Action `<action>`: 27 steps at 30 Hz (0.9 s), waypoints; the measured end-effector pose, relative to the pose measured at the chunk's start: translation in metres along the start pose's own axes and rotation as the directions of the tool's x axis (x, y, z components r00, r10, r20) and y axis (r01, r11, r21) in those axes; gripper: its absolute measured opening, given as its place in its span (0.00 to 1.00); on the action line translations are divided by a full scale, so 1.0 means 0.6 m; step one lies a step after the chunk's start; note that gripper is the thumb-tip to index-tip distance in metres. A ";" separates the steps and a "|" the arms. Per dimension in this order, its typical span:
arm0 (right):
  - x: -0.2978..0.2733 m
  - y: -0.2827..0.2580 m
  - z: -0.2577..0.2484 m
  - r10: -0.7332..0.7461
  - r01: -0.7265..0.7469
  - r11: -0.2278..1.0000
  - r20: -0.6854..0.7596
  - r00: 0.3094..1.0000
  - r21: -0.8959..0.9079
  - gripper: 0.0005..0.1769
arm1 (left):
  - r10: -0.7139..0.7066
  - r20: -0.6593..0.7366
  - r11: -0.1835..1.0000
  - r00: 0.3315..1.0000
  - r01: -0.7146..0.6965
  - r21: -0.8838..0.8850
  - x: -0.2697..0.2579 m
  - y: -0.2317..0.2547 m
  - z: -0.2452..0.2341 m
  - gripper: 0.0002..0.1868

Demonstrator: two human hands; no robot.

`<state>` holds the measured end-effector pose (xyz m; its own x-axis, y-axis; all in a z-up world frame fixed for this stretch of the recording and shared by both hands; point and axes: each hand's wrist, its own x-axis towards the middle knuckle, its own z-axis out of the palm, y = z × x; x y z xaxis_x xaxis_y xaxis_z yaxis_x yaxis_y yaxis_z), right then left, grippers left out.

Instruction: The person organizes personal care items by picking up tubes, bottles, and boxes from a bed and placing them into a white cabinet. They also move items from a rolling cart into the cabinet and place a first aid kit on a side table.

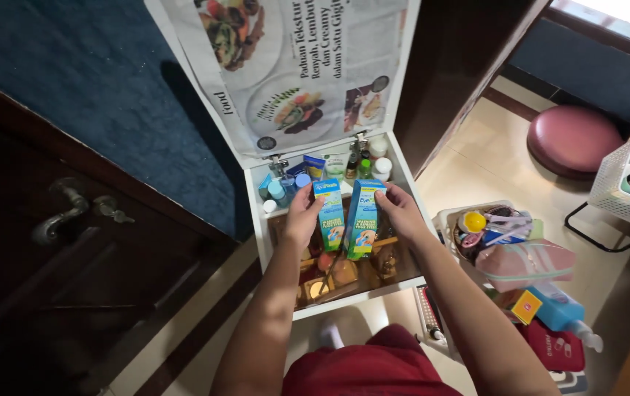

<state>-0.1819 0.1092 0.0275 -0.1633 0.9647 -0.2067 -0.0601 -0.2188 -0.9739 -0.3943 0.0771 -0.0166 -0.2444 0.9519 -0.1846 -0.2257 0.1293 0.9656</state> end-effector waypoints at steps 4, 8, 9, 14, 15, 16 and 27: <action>0.015 -0.009 0.023 -0.001 0.002 1.000 0.025 1.000 -0.022 0.23 | 0.004 -0.011 0.999 1.000 -0.004 0.042 0.043 -0.033 -0.023 0.31; 0.056 -0.010 0.022 -0.025 0.030 0.998 0.072 0.997 -0.063 0.25 | 0.045 0.001 0.993 0.999 -0.045 0.109 0.058 0.010 -0.008 0.31; 0.075 -0.005 0.016 -0.046 0.053 0.996 0.095 0.994 -0.074 0.25 | 0.061 0.004 0.989 0.998 -0.061 0.137 0.065 0.017 -0.006 0.30; 0.149 0.015 0.002 -0.125 0.135 0.990 0.188 0.974 -0.041 0.26 | 0.101 -0.042 0.965 0.994 -0.088 0.249 0.097 0.051 -0.003 0.26; 0.160 0.015 0.003 -0.140 0.151 0.988 0.203 0.969 -0.041 0.26 | 0.107 -0.052 0.952 0.993 -0.088 0.293 0.109 0.050 -0.005 0.26; 0.167 0.015 0.004 -0.136 0.148 0.988 0.209 0.969 -0.042 0.26 | 0.105 -0.058 0.953 0.993 -0.084 0.292 0.113 0.052 -0.004 0.26; 0.248 0.051 0.010 -0.121 0.150 0.987 0.338 0.933 -0.063 0.30 | 0.044 -0.078 0.882 0.996 -0.002 0.472 0.131 0.048 0.002 0.25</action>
<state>-0.2137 0.2452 -0.0325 -0.4777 0.8774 -0.0438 -0.0216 -0.0616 -0.9979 -0.4191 0.1558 -0.0032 -0.3270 0.9322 -0.1555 0.2464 0.2429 0.9382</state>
